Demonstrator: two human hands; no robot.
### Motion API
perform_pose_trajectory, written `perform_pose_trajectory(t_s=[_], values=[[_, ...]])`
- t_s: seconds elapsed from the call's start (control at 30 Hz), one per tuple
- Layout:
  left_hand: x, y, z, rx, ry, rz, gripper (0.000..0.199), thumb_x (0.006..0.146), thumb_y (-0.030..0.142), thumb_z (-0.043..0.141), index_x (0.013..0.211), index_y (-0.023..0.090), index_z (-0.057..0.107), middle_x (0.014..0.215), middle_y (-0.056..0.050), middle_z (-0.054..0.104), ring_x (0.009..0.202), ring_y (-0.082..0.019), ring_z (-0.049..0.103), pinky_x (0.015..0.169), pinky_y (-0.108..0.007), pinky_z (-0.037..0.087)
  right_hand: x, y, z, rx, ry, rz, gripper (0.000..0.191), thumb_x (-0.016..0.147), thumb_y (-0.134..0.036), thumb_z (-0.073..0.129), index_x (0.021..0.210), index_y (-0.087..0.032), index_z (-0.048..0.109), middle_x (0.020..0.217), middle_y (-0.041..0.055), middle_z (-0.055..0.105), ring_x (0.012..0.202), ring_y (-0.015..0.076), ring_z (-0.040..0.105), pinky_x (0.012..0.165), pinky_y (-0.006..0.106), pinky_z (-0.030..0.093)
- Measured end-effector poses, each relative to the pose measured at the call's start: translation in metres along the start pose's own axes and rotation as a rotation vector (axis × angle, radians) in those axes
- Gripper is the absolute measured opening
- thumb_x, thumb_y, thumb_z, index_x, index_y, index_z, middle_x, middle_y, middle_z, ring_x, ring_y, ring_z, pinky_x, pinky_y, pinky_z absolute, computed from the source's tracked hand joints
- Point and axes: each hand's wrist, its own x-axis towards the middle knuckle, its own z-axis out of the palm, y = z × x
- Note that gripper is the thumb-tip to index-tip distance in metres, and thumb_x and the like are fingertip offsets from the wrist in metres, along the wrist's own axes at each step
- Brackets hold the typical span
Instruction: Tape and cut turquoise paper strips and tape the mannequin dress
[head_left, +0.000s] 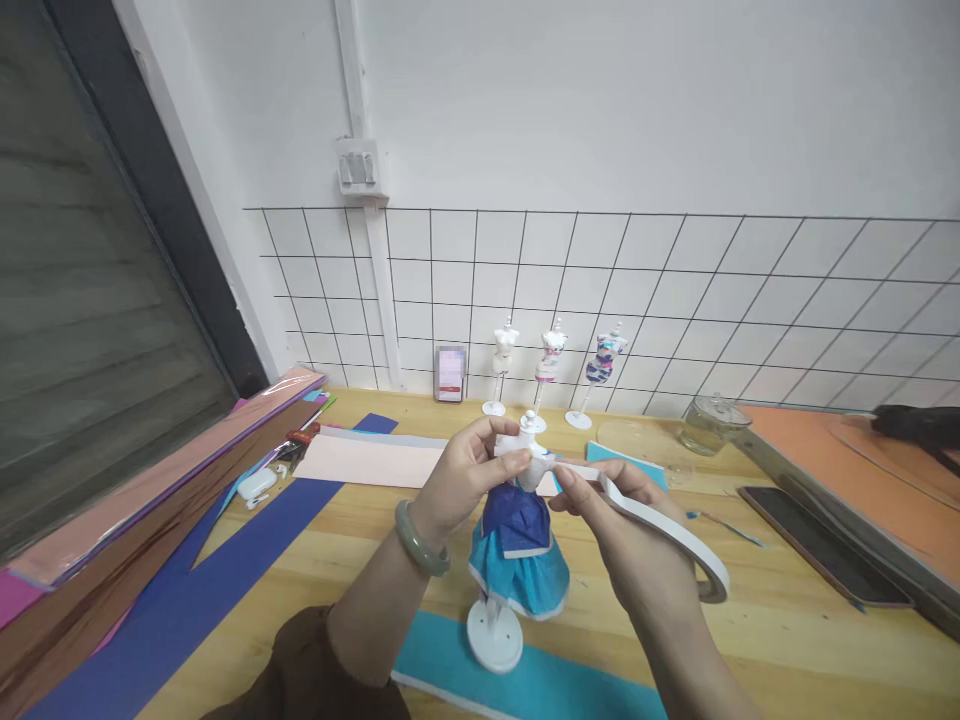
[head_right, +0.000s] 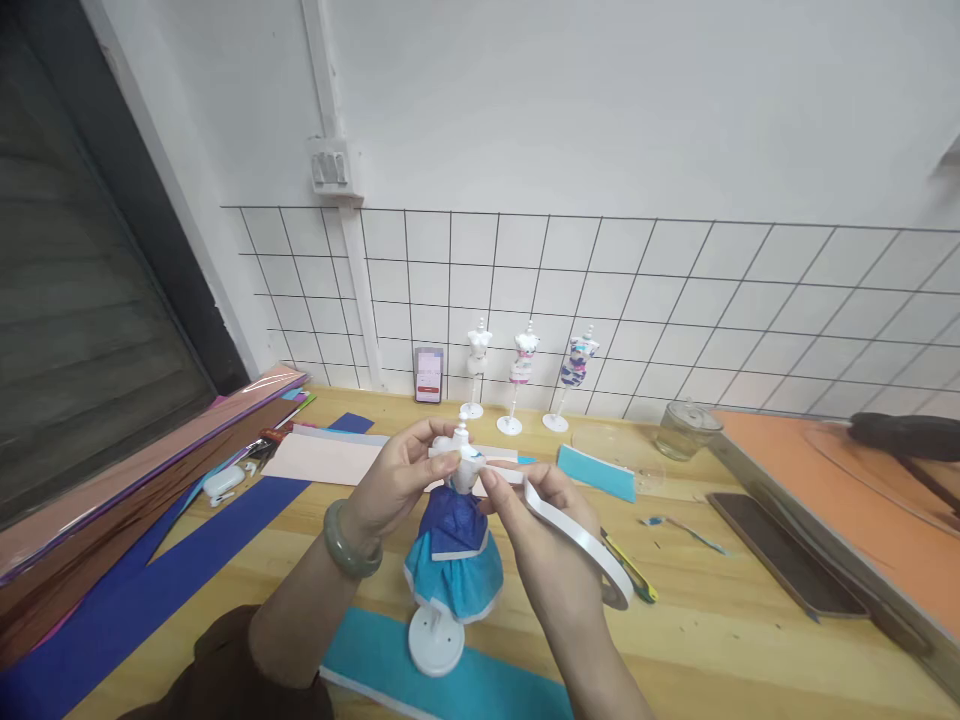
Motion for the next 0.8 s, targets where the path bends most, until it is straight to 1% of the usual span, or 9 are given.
perform_pose_trajectory(t_s=[0.1,0.17,0.27,0.37,0.43,0.57,0.67,0.8], values=[[-0.001,-0.001,0.002,0.026,-0.005,0.000,0.030,0.071,0.030,0.065,0.094,0.015,0.055,0.082,-0.003,0.058,0.075,-0.013,0.055,0.067,-0.025,0.043,-0.002,0.000,0.004,0.081,0.048,-0.034,0.026,0.063,-0.036,0.072,0.063,-0.018,0.053,0.075,0.0047,0.069,0.063,0.0157,0.062,0.061,0.028,0.051],[-0.001,-0.003,0.005,0.060,0.012,0.007,0.032,0.069,0.030,0.067,0.094,0.015,0.054,0.081,-0.003,0.058,0.075,-0.013,0.055,0.068,-0.026,0.043,-0.002,0.001,0.006,0.107,0.076,-0.063,0.027,0.062,-0.034,0.073,0.063,-0.019,0.051,0.080,0.0050,0.069,0.061,0.0149,0.062,0.059,0.029,0.051],[-0.001,-0.004,0.010,0.132,0.058,0.031,0.032,0.064,0.027,0.072,0.089,0.014,0.055,0.081,-0.002,0.058,0.075,-0.012,0.054,0.068,-0.024,0.044,-0.002,0.003,0.006,0.103,0.096,-0.103,0.027,0.062,-0.033,0.073,0.062,-0.019,0.050,0.075,0.0042,0.069,0.064,0.0159,0.062,0.060,0.029,0.051],[-0.002,-0.004,0.013,0.143,0.072,0.053,0.029,0.064,0.026,0.071,0.086,0.014,0.056,0.080,-0.002,0.058,0.074,-0.012,0.055,0.067,-0.023,0.045,-0.003,0.004,0.006,0.016,0.117,-0.109,0.024,0.064,-0.036,0.071,0.062,-0.019,0.053,0.065,0.0035,0.066,0.065,0.0179,0.063,0.056,0.027,0.051],[-0.002,-0.003,0.014,0.124,0.085,0.057,0.030,0.065,0.025,0.071,0.087,0.014,0.055,0.079,-0.001,0.059,0.073,-0.012,0.056,0.068,-0.024,0.045,-0.004,0.003,0.005,-0.017,0.103,-0.103,0.023,0.066,-0.038,0.069,0.064,-0.019,0.056,0.065,0.0039,0.067,0.062,0.0172,0.062,0.053,0.026,0.050],[-0.002,-0.001,0.010,0.104,0.118,0.080,0.030,0.064,0.023,0.071,0.088,0.013,0.055,0.075,0.000,0.059,0.070,-0.012,0.056,0.066,-0.024,0.046,-0.007,0.002,0.004,-0.011,0.044,-0.146,0.021,0.070,-0.038,0.066,0.065,-0.019,0.060,0.081,0.0053,0.070,0.062,0.0153,0.063,0.059,0.026,0.052],[-0.001,0.001,0.006,0.104,0.137,0.108,0.029,0.065,0.023,0.070,0.089,0.014,0.056,0.078,-0.001,0.060,0.072,-0.012,0.056,0.067,-0.023,0.046,-0.012,0.003,0.005,-0.091,0.029,-0.227,0.015,0.074,-0.035,0.063,0.069,-0.021,0.065,0.082,0.0036,0.070,0.072,0.0165,0.064,0.062,0.024,0.051],[-0.001,0.001,0.001,0.108,0.146,0.142,0.031,0.065,0.021,0.071,0.091,0.015,0.057,0.083,-0.002,0.062,0.076,-0.012,0.057,0.070,-0.024,0.046,-0.019,0.003,0.010,-0.144,0.048,-0.424,0.009,0.075,-0.029,0.062,0.070,-0.023,0.067,0.086,0.0019,0.070,0.085,0.0177,0.063,0.070,0.024,0.050]])
